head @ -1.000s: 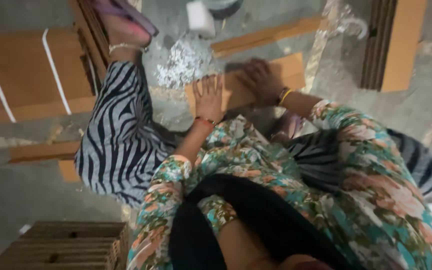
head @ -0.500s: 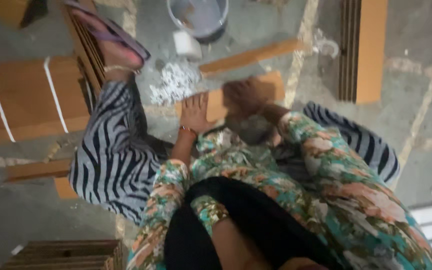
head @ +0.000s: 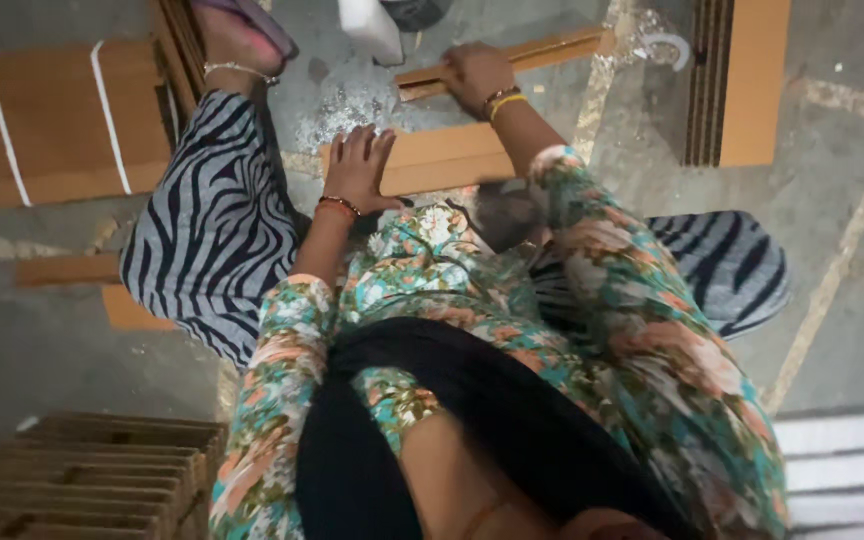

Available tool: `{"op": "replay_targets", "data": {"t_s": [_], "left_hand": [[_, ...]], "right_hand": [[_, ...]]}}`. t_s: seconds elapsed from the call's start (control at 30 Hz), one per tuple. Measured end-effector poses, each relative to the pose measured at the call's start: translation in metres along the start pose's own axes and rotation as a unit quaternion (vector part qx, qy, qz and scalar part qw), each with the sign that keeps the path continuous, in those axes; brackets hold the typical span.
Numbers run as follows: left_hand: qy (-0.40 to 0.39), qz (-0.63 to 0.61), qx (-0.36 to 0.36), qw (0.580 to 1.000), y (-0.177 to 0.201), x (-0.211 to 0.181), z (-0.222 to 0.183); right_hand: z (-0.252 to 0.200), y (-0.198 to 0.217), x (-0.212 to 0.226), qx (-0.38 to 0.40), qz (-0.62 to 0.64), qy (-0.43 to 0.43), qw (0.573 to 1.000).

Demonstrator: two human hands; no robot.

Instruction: The person assembles cardboard components by hand, inserting rectangular cardboard strips into slots of larger corrugated panels while sitting on the floor.

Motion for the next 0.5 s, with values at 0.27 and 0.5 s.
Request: {"op": "replay_targets", "data": {"t_s": [0.27,0.5], "left_hand": [[0.214,-0.151,-0.129,0.957,0.047,0.012,-0.081],[0.239,-0.197,-0.094,0.946,0.022,0.021,-0.076]], "right_hand": [[0.042,-0.054,0.022,0.060,-0.110,0.084,0.989],[0.038,-0.058,0.026,-0.009,-0.156,0.080,0.984]]}}
Point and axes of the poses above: each hand's wrist, its own z-axis towards the middle knuckle, its own y-axis out of the back of the hand, x = y × z, the point moved 8 cm from there along z, towards the middle knuckle, and after that the axes turned 9 degrees about -y, right-handed, at the moved point
